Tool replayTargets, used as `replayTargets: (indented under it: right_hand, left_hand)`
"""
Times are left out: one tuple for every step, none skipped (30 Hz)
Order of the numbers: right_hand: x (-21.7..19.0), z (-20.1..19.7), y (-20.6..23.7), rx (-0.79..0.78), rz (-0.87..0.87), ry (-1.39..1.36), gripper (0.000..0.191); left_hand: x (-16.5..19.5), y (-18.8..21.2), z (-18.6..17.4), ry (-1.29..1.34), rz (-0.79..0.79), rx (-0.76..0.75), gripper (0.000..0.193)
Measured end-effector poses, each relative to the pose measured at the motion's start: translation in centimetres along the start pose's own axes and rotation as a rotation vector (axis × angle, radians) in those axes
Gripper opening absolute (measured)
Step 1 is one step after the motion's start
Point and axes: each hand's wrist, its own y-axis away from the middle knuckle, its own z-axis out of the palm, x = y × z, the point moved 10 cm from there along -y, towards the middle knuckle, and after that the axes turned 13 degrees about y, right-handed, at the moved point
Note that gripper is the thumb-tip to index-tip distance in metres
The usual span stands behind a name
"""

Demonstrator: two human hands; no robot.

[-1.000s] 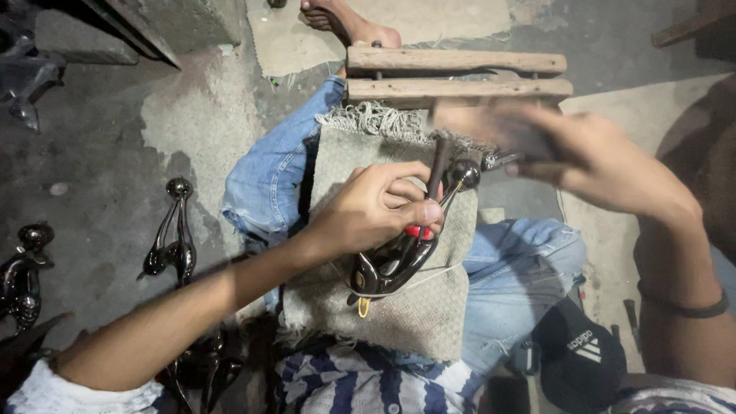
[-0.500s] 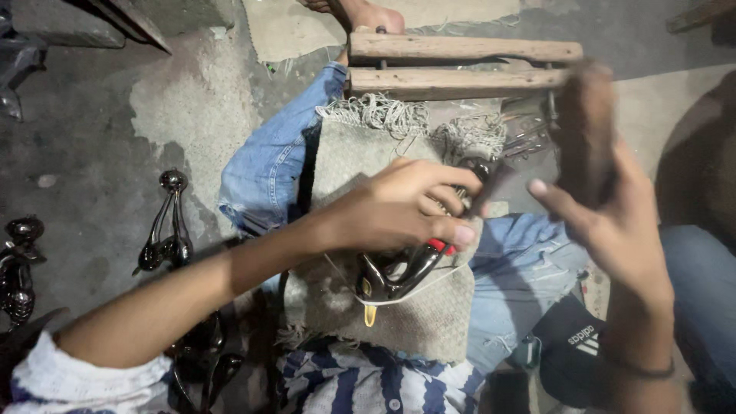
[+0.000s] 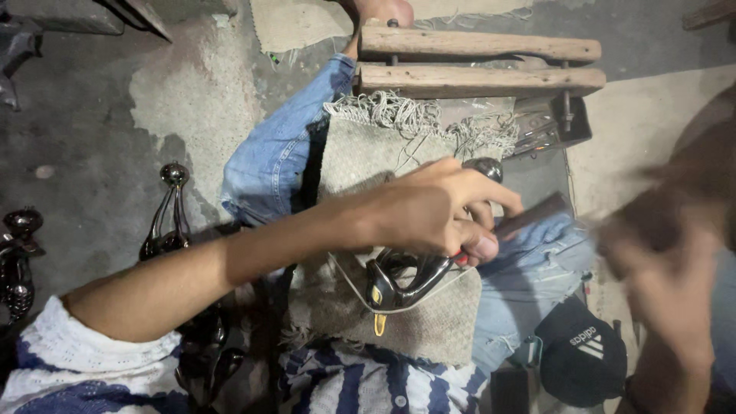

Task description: The person sits on the floor and repeatedly strikes a small metal sculpture with a hammer. They hold the sculpture in one hand and use the hammer in the other to shape or finish the piece. The person occasionally repositions the sculpture and continues hammering.

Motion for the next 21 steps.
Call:
replayTargets:
  right_hand:
    - [-1.7,1.5,0.2,-0.099,-0.156,0.405,0.054]
    - [-1.2,0.6,0.3,0.027,-0.045,0.104,0.053]
    - [-0.2,-0.1,0.7,0.151,0.06,-0.2,0.053]
    - [1.1,-0.4,1.5,0.266,0.171,-0.503,0.054]
    - [-0.1,0.0,1.6,0.209,0.079,-0.311,0.053]
    - [-1.1,0.4,1.9,0.158,-0.015,-0.118,0.053]
    - [-1.9,0.9,2.3,0.107,-0.11,0.074,0.053]
    - [-0.2,0.5,3.1,0.159,0.011,0.003,0.034]
    - [1.5,0.2,4.2,0.206,0.138,-0.066,0.016]
    - [2.3,0.0,4.5,0.216,0.147,-0.1,0.014]
    - [2.9,0.0,5.2,0.225,0.156,-0.134,0.013]
    - [2.5,-0.2,5.2,0.21,0.051,-0.135,0.028]
    - [2.4,-0.4,5.4,0.195,-0.001,-0.076,0.031]
    - [2.1,-0.4,5.5,0.184,-0.054,-0.018,0.033]
    - [2.3,-0.6,5.6,0.174,-0.042,0.1,0.023]
    - [2.6,-0.7,5.7,0.184,-0.008,0.182,0.019]
    - [2.8,-1.1,5.7,0.191,0.027,0.263,0.015]
    - [3.1,-1.5,5.8,0.219,0.081,0.306,0.018]
    - [3.3,-1.8,6.0,0.245,0.137,0.345,0.023]
    - [1.4,-1.5,5.9,0.213,-0.029,0.41,0.03]
    - [0.1,-1.2,6.0,0.199,-0.139,0.449,0.03]
  left_hand:
    - [-0.3,0.1,0.3,0.0,-0.029,-0.007,0.053]
    - [0.1,0.3,0.4,-0.025,0.016,-0.006,0.052]
    - [0.5,0.5,0.3,-0.052,0.061,0.0,0.052]
    - [0.8,0.8,0.4,-0.07,0.1,0.007,0.051]
    - [0.5,0.9,0.6,-0.04,0.079,-0.02,0.049]
    - [0.3,0.8,0.7,-0.015,0.061,-0.049,0.048]
    - [0.0,0.6,0.9,0.008,0.043,-0.077,0.047]
    - [0.0,0.6,1.0,0.006,0.065,-0.114,0.045]
    - [-0.1,0.5,1.3,0.009,0.085,-0.153,0.043]
    - [-0.2,0.6,1.7,0.018,0.105,-0.186,0.042]
    - [0.2,0.7,1.9,0.039,0.173,-0.203,0.041]
    - [0.6,0.7,2.1,0.058,0.243,-0.227,0.041]
    - [1.0,0.8,2.3,0.075,0.314,-0.248,0.042]
    - [0.8,0.7,2.3,0.055,0.312,-0.255,0.041]
    - [0.5,0.7,2.5,0.038,0.307,-0.265,0.039]
    - [0.4,0.7,2.6,0.024,0.303,-0.276,0.038]
    - [0.3,0.7,2.7,0.042,0.296,-0.287,0.039]
    - [0.3,0.7,2.8,0.058,0.291,-0.296,0.041]
    - [0.3,0.7,2.8,0.077,0.283,-0.306,0.042]
    - [0.2,0.7,3.1,0.068,0.261,-0.329,0.04]
    - [0.1,0.6,3.4,0.052,0.24,-0.355,0.037]
